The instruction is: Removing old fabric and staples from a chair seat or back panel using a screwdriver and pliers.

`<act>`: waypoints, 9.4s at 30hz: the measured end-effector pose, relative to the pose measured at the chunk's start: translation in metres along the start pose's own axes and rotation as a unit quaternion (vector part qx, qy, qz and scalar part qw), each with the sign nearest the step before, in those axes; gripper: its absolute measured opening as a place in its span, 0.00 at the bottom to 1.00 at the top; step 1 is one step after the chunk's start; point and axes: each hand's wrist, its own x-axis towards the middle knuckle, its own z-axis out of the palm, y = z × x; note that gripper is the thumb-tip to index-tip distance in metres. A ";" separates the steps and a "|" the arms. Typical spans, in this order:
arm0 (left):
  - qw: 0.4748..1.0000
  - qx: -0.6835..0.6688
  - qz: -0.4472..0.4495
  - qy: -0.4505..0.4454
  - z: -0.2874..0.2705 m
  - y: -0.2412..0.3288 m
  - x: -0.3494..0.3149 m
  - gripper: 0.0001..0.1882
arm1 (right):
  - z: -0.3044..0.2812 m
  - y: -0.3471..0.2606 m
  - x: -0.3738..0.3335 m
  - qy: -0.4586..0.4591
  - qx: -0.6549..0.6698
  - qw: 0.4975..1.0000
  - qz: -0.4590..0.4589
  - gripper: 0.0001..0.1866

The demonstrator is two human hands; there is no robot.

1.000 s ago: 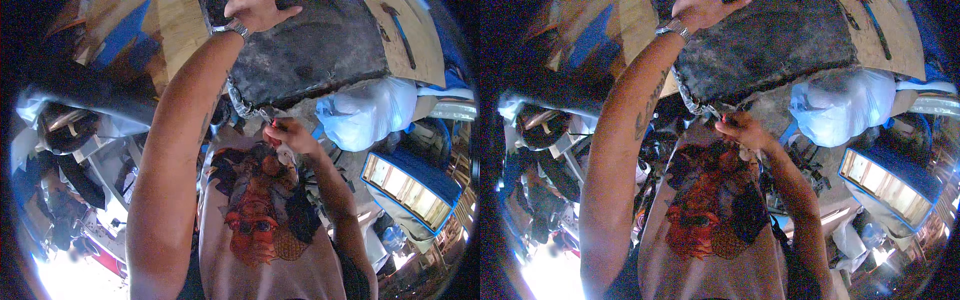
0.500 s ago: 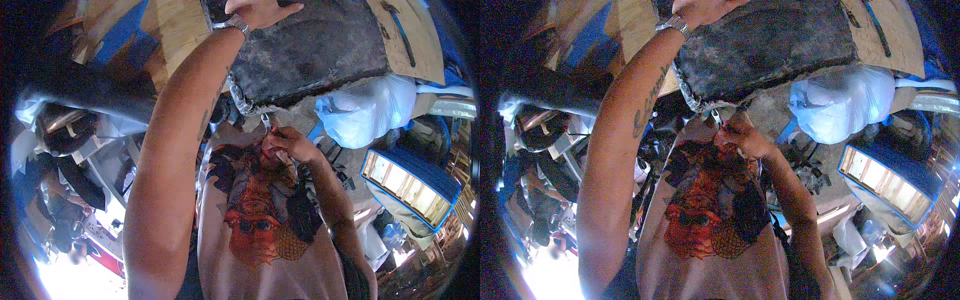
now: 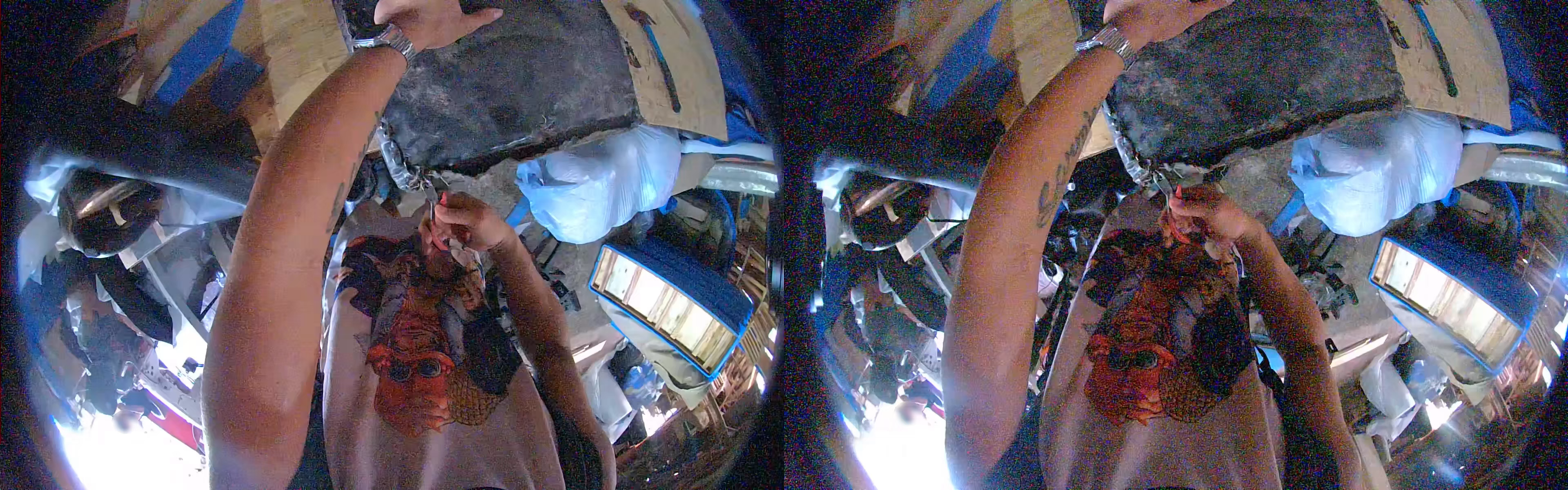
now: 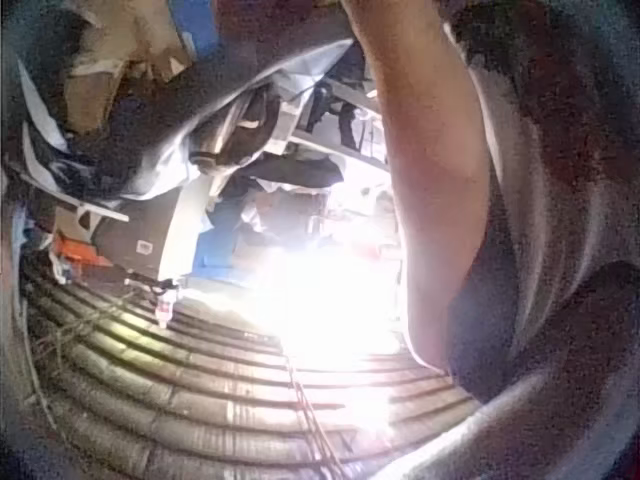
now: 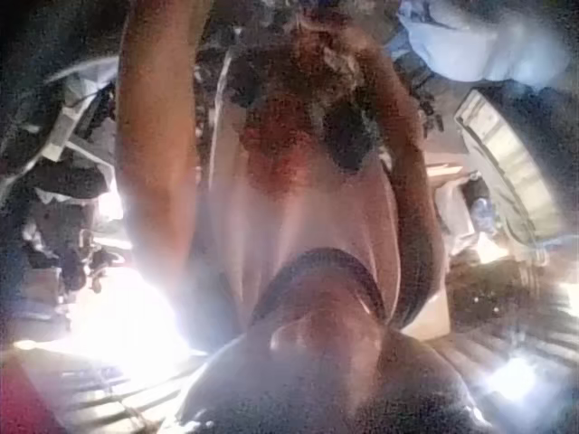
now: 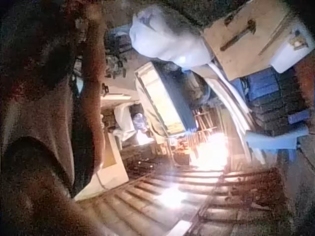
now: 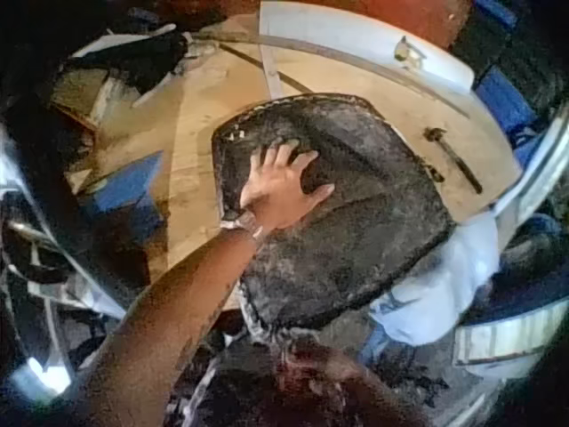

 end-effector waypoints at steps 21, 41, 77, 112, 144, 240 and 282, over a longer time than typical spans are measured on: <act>0.999 -0.008 0.030 0.039 -0.007 -0.004 -0.007 0.36 | 0.016 0.021 0.020 0.277 -0.531 0.707 -0.375 0.09; 0.970 -0.214 -0.107 0.050 0.017 -0.217 0.040 0.42 | -0.013 -0.027 -0.066 0.358 0.094 0.894 -0.253 0.18; 0.960 -0.022 0.261 -0.098 0.098 0.253 0.024 0.16 | -0.221 -0.111 -0.208 -0.036 -0.083 0.996 -0.011 0.18; 0.993 0.056 -0.103 -0.004 0.050 0.185 0.023 0.39 | -0.200 -0.167 -0.197 0.103 -0.718 0.661 -0.189 0.17; 0.994 0.042 -0.102 -0.003 0.050 0.192 0.026 0.36 | -0.278 -0.052 -0.174 0.132 -0.677 0.722 -0.054 0.15; 0.995 0.014 -0.097 0.021 0.049 0.185 0.023 0.33 | -0.197 -0.075 -0.158 -0.130 0.042 0.988 0.076 0.20; 0.996 0.012 -0.082 0.027 0.052 0.178 0.022 0.33 | -0.151 -0.042 -0.154 -0.140 0.294 0.944 0.045 0.23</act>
